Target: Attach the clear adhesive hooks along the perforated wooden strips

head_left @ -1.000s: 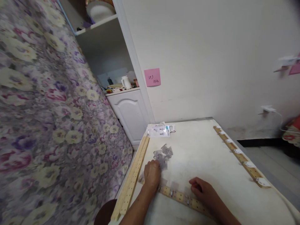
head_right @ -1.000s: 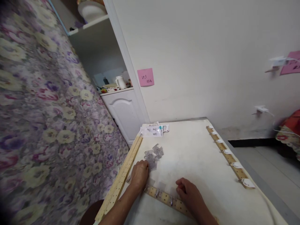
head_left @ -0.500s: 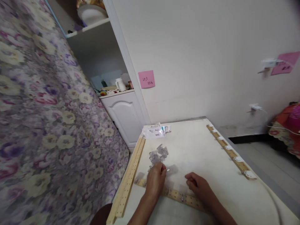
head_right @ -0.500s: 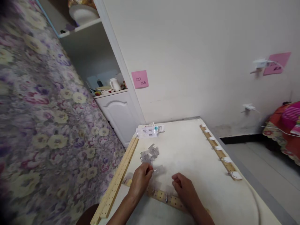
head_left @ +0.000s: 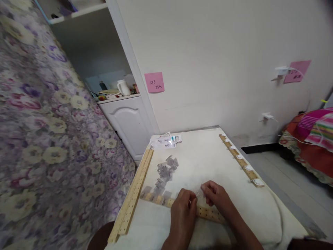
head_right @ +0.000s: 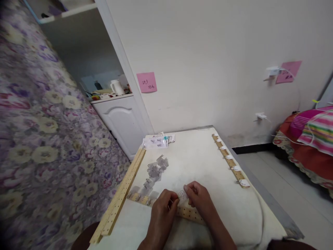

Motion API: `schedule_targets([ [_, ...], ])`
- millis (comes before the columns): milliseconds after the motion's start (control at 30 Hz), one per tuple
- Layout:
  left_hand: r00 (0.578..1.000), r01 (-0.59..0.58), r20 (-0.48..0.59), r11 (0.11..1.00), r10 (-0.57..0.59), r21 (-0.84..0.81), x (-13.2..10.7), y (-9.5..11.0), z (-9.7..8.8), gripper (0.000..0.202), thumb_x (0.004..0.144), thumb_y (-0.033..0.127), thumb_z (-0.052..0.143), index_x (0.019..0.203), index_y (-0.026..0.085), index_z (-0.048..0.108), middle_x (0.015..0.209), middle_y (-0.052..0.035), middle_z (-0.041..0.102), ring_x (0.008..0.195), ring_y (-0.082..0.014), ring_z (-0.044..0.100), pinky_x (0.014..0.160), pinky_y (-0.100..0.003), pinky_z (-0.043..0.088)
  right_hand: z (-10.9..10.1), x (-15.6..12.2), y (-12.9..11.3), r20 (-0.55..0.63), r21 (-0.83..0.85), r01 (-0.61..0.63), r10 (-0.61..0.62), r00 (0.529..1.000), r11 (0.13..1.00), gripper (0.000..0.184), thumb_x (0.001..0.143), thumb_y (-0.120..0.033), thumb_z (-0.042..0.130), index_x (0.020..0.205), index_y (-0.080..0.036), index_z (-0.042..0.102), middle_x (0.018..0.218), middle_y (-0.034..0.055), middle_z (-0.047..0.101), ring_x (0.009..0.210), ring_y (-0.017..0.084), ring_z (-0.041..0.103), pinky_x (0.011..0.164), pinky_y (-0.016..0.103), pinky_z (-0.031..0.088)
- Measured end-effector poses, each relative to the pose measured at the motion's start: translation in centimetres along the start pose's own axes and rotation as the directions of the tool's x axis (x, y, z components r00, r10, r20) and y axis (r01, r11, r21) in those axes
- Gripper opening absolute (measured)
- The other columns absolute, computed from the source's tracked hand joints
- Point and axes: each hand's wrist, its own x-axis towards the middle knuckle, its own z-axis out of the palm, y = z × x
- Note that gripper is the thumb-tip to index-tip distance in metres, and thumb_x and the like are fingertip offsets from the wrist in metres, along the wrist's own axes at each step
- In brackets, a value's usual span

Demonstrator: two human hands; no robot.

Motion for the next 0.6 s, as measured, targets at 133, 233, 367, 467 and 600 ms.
schedule_targets([
  [133, 0.999, 0.039, 0.001, 0.993, -0.039, -0.114, -0.5, 0.5, 0.2, 0.008, 0.080, 0.021, 0.051, 0.075, 0.021, 0.057, 0.077, -0.0004, 0.059, 0.069, -0.0142, 0.054, 0.064, -0.025, 0.039, -0.3, -0.3, -0.3, 0.008, 0.007, 0.029, -0.029, 1.000, 1.000, 0.024, 0.077, -0.042, 0.055, 0.071, -0.019, 0.052, 0.054, -0.0063, 0.049, 0.045, 0.008, 0.045, 0.047, 0.021, 0.036],
  [233, 0.994, 0.108, 0.001, 0.956, -0.112, -0.273, -1.2, 0.5, 0.5, 0.009, 0.079, 0.027, 0.055, 0.085, 0.021, 0.057, 0.071, 0.0016, 0.058, 0.065, -0.0134, 0.053, 0.062, -0.025, 0.040, -1.1, -0.5, -0.4, 0.021, -0.005, 0.044, -0.044, 0.999, 0.999, 0.023, 0.078, -0.040, 0.054, 0.070, -0.018, 0.052, 0.054, -0.0069, 0.046, 0.046, 0.008, 0.042, 0.047, 0.021, 0.034],
  [367, 0.936, 0.352, 0.206, 0.740, -0.285, -0.573, -3.1, -0.7, 2.2, 0.027, 0.080, 0.047, 0.050, 0.075, 0.020, 0.049, 0.053, 0.0053, 0.053, 0.040, -0.0084, 0.044, 0.042, -0.021, 0.031, -2.5, -0.8, 0.3, 0.057, -0.088, 0.029, -0.024, 0.998, 0.996, 0.021, 0.078, -0.037, 0.054, 0.071, -0.017, 0.054, 0.056, -0.0064, 0.045, 0.048, 0.007, 0.039, 0.048, 0.021, 0.031],
  [467, 0.805, 0.593, 0.451, 0.516, -0.384, -0.619, -4.6, -1.9, 4.3, 0.041, 0.069, 0.058, 0.055, 0.077, 0.019, 0.048, 0.048, 0.0046, 0.056, 0.030, -0.0071, 0.042, 0.033, -0.019, 0.021, -3.0, -0.9, 1.1, 0.095, -0.170, 0.024, -0.008, 0.995, 0.985, 0.018, 0.078, -0.033, 0.053, 0.070, -0.017, 0.056, 0.057, -0.0055, 0.046, 0.052, 0.008, 0.040, 0.051, 0.022, 0.032],
  [600, 0.726, 0.685, 0.547, 0.364, -0.418, -0.631, -5.3, -2.8, 6.4, 0.056, 0.059, 0.065, 0.058, 0.084, 0.017, 0.049, 0.049, 0.0028, 0.060, 0.029, -0.0068, 0.045, 0.031, -0.018, 0.018, -2.7, -0.7, 2.1, 0.168, -0.257, 0.014, 0.031, 0.985, 0.966, 0.015, 0.074, -0.028, 0.053, 0.068, -0.016, 0.058, 0.059, -0.0034, 0.050, 0.057, 0.010, 0.043, 0.055, 0.023, 0.034],
])
